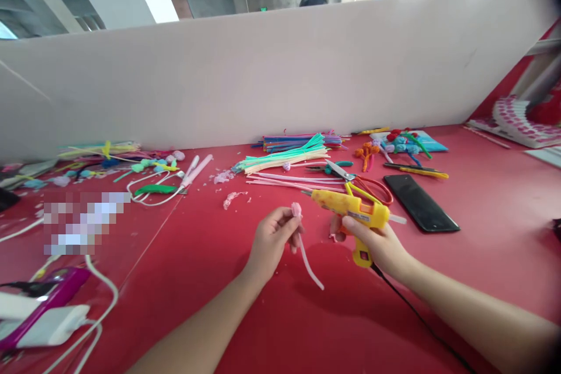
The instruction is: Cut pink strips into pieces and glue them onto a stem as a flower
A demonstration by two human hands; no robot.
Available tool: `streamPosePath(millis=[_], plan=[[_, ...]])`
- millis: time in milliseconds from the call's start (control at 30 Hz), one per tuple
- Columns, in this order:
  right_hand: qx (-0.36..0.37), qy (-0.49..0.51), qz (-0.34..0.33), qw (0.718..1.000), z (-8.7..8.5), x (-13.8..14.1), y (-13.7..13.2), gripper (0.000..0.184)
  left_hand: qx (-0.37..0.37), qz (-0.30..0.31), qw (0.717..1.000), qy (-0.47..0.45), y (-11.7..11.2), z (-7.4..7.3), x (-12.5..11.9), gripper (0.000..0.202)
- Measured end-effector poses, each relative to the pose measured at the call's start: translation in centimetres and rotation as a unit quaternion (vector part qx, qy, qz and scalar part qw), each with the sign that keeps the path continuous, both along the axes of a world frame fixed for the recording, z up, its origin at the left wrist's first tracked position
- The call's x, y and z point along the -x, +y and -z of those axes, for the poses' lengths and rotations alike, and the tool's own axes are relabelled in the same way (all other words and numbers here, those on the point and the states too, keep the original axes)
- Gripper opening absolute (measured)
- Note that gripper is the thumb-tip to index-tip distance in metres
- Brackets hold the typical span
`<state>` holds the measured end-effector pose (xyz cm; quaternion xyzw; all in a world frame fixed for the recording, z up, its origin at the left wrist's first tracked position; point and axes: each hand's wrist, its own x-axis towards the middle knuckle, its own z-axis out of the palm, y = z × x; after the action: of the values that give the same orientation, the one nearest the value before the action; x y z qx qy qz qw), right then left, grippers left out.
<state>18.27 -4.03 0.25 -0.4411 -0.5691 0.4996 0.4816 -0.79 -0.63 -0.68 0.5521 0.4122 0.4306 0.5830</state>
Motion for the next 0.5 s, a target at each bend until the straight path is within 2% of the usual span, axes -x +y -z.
streamPosePath(millis=[133,267,367,500], plan=[[-0.006,0.006,0.024,1.0,1.4,-0.9,-1.0,0.027,-0.094,-0.046,0.991,0.079,-0.8,-0.6,0.1,0.017],[-0.02,0.028,0.018,0.999,1.8,-1.6,-1.2,0.025,-0.162,-0.044,0.978,0.124,-1.4,-0.8,0.1,0.017],[-0.001,0.002,0.025,1.0,1.6,-1.5,-1.2,0.024,-0.137,-0.045,0.984,0.108,-1.4,-0.7,0.2,0.016],[-0.034,-0.07,0.002,0.997,1.1,-1.3,-1.7,0.021,-0.02,-0.025,0.999,0.032,-0.9,-0.4,0.0,0.019]])
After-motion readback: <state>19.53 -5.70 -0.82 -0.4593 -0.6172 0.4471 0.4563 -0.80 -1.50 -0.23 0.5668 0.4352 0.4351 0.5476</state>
